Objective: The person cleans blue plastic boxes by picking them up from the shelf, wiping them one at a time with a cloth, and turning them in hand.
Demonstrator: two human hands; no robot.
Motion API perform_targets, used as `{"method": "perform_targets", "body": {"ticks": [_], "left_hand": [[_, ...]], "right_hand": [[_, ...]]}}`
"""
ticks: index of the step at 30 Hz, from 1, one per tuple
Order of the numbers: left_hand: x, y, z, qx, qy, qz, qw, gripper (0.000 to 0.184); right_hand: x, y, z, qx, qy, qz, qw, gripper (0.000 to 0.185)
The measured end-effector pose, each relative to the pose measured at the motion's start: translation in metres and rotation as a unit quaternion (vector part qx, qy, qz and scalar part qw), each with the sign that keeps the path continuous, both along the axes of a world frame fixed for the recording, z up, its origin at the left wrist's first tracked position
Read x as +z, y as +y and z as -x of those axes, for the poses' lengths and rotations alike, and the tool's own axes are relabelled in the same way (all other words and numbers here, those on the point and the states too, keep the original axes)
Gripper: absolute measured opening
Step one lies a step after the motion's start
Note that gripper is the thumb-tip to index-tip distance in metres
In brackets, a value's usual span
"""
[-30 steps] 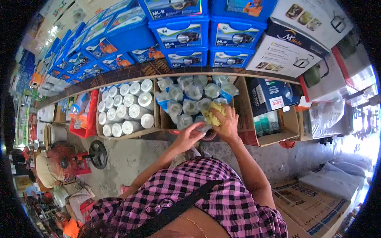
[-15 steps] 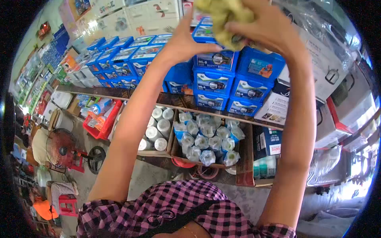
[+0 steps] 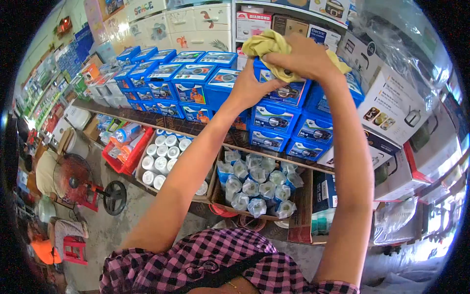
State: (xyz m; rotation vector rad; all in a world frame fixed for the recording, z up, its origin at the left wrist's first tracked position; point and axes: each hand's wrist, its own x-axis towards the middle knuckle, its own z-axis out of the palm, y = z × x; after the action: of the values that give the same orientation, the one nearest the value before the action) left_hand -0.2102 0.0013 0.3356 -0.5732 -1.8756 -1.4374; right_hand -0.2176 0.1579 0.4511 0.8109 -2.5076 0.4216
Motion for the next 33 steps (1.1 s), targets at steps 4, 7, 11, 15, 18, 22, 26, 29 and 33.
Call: {"method": "perform_targets", "body": {"ticks": [4,7,11,15,18,22,26,29,33], "left_hand": [[-0.008,-0.001,0.004,0.009,-0.011,-0.008,1.000,0.093],[-0.009,0.000,0.001,0.008,0.004,0.000,1.000,0.100],[-0.012,0.001,0.001,0.087,0.021,0.039,0.995,0.109],[-0.012,0.000,0.002,0.083,0.015,0.038,0.996,0.102],[-0.014,0.000,0.007,0.062,0.019,0.042,0.997,0.100],[-0.013,0.000,0.011,0.032,0.040,0.016,0.999,0.108],[-0.017,-0.001,0.006,0.061,0.010,0.047,0.997,0.116],[-0.018,-0.001,0.008,0.069,0.010,0.054,0.996,0.116],[-0.018,-0.001,0.009,0.076,0.023,0.046,0.996,0.114]], "right_hand": [[-0.010,0.000,0.005,0.122,0.028,0.026,0.992,0.057],[-0.001,0.020,0.006,0.210,-0.198,0.133,0.948,0.052],[-0.002,0.010,0.013,0.145,-0.153,0.119,0.970,0.051],[-0.008,-0.006,0.009,0.093,0.033,0.045,0.994,0.052],[-0.008,0.008,0.008,0.184,-0.107,0.091,0.973,0.050],[0.007,0.035,0.002,0.222,-0.202,0.231,0.926,0.047],[0.031,0.069,0.024,0.062,-0.094,0.128,0.985,0.064],[-0.010,0.066,0.041,-0.007,-0.001,0.015,1.000,0.067],[-0.014,0.062,0.008,0.093,-0.007,0.083,0.992,0.057]]}}
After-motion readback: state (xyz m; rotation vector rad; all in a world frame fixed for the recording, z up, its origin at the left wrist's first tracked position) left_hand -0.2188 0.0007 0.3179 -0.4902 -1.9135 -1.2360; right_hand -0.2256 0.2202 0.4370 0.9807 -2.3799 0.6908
